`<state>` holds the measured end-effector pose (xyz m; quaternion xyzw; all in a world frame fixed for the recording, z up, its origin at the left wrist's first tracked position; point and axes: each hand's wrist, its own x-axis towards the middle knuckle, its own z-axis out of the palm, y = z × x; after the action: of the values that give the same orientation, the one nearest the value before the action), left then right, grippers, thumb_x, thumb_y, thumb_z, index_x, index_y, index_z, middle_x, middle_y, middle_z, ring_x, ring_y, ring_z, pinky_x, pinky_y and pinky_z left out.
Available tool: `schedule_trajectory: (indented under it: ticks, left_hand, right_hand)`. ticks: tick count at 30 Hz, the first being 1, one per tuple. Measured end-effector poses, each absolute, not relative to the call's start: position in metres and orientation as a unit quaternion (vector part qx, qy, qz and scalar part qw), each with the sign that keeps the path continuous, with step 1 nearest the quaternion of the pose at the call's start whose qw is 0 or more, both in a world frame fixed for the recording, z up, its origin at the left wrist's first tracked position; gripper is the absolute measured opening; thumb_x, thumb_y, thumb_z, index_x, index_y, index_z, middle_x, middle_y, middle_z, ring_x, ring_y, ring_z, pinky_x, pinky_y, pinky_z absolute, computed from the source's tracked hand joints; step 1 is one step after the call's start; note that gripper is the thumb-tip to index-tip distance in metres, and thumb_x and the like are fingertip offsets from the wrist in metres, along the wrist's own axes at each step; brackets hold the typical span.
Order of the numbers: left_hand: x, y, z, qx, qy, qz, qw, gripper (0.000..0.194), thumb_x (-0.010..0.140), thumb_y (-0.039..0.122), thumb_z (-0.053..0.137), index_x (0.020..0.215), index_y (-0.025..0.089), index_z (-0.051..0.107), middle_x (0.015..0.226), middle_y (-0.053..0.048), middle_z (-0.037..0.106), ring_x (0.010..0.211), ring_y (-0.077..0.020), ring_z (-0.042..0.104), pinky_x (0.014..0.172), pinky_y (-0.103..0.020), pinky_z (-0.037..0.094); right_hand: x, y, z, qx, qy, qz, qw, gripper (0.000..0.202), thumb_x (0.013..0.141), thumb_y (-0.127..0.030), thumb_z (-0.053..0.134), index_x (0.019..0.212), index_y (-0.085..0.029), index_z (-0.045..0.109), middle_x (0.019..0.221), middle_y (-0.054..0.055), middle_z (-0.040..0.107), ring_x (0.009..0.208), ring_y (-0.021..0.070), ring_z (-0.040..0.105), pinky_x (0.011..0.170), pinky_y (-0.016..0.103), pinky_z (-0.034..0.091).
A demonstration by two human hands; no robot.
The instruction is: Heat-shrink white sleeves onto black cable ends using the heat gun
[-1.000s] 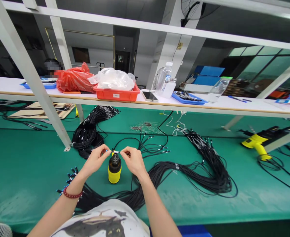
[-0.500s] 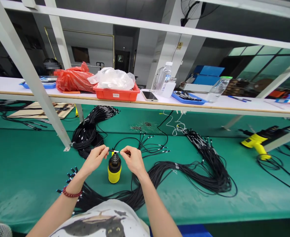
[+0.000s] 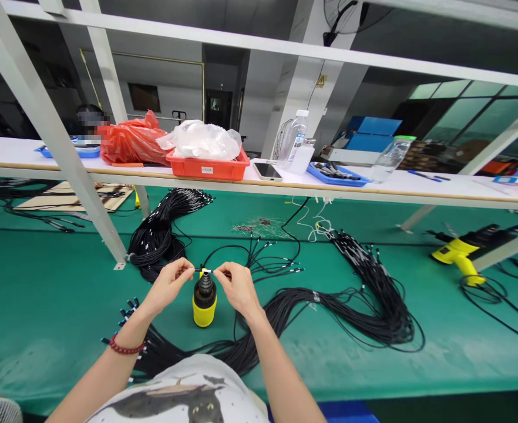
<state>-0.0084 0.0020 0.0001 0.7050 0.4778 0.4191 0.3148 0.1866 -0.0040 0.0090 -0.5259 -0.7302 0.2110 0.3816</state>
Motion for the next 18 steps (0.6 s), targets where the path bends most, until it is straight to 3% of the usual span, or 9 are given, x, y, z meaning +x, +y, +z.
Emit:
schedule_trajectory:
  ticks: [8,13,18]
  left_hand:
    - [-0.005,0.004,0.002,0.731,0.512,0.358,0.274,0.047,0.093,0.051,0.03,0.064,0.02,0.051,0.057,0.001,0.055,0.056,-0.0148,0.049,0.059,-0.027,0.032]
    - [-0.004,0.006,-0.002,0.726,0.498,0.387,0.274,0.04,0.091,0.048,0.038,0.066,0.02,0.05,0.057,0.003,0.051,0.055,-0.0132,0.045,0.056,-0.025,0.029]
    - [-0.005,0.007,-0.008,0.712,0.476,0.422,0.298,0.024,0.088,0.04,0.047,0.079,0.019,0.056,0.071,0.001,0.059,0.066,-0.0139,0.051,0.06,-0.024,0.034]
  right_hand:
    - [0.186,-0.003,0.007,-0.51,-0.724,0.231,0.402,0.021,0.084,-0.029,0.054,0.072,-0.019,0.067,0.071,0.002,0.068,0.067,0.0159,0.059,0.064,0.026,0.042]
    - [0.187,-0.001,0.004,-0.512,-0.71,0.246,0.416,0.017,0.082,-0.026,0.056,0.073,-0.018,0.068,0.073,0.003,0.069,0.068,0.016,0.062,0.065,0.026,0.045]
    - [0.187,0.001,0.002,-0.51,-0.7,0.253,0.43,0.012,0.079,-0.024,0.059,0.074,-0.018,0.068,0.074,0.003,0.07,0.069,0.0153,0.063,0.067,0.025,0.047]
